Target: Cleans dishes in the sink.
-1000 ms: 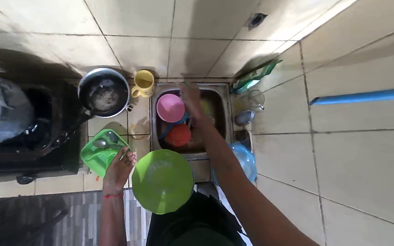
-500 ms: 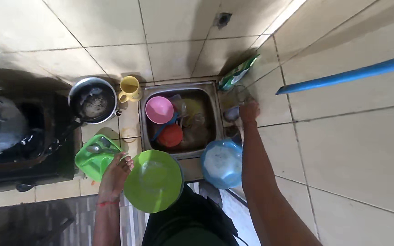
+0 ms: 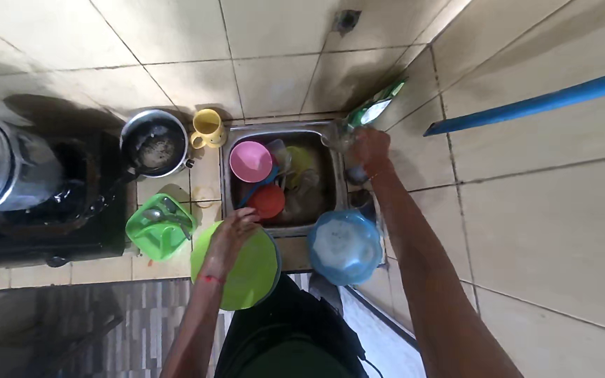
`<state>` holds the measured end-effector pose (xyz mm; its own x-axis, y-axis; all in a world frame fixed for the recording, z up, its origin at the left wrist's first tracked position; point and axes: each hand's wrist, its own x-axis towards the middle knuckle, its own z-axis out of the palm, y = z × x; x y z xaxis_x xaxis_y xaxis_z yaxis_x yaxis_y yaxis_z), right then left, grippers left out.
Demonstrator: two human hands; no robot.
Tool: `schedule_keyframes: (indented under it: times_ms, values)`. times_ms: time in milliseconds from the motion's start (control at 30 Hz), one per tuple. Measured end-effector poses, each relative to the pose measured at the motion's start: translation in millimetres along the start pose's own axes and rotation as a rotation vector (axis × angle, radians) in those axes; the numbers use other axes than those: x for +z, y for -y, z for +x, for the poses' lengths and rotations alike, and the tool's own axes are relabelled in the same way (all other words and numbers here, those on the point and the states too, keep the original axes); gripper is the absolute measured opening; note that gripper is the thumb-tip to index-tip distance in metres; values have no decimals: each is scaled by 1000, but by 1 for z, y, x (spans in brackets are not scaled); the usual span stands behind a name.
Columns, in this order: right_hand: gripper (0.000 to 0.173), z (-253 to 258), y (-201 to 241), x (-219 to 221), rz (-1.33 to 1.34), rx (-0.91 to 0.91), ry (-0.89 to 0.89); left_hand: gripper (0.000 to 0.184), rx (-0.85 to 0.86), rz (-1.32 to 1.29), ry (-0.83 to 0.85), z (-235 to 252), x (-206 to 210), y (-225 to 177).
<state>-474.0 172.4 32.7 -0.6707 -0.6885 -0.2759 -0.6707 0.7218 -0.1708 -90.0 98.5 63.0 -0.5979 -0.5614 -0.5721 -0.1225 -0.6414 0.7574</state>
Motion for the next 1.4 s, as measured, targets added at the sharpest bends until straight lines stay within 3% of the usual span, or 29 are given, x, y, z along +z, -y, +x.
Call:
schedule_keyframes:
  times_ms: [100,200,267,333,400,500,533,600,633,700,833,933,1033,1200,1267,1333,1400]
  values:
    - [35,-31,14,-22,93,-192,-174,63,-68,-27,159,24,47,5]
    - [28,-70,22,-32,369,-423,-377,87,-176,-224,334,56,80,18]
    - [25,-93,28,-30,563,-493,-402,96,-145,-371,430,72,94,25]
    - [25,-115,34,-25,713,-505,-353,90,-97,-545,410,75,106,21]
    - [26,-132,38,-20,769,-546,-316,71,-95,-741,311,72,111,13]
    - [27,-149,36,-11,809,-627,-342,57,-58,-827,414,73,104,20]
    - [30,-156,32,-9,868,-581,-310,57,-51,-806,394,73,103,20]
    - [32,-181,16,2,1001,-303,-201,60,-48,-797,364,71,96,23]
    - [26,-191,7,14,1005,-123,-166,61,-44,-795,358,71,94,22]
    - [36,-204,-15,54,856,150,-27,55,-13,-740,333,68,92,18]
    - [49,-195,-40,150,527,209,155,56,28,-548,281,70,82,19]
    - [48,-192,-38,179,414,127,196,57,6,-480,288,70,76,26]
    - [42,-193,-24,140,429,164,222,53,-3,-425,259,60,74,27]
    - [47,-212,17,40,993,106,-234,55,-48,-522,242,72,72,35]
    - [39,-214,45,15,1166,-81,-355,55,-25,-496,238,69,77,37]
    - [36,-211,75,7,1056,-267,-380,52,17,-407,232,57,82,37]
    - [40,-203,107,8,735,-315,-345,48,47,-382,197,49,85,35]
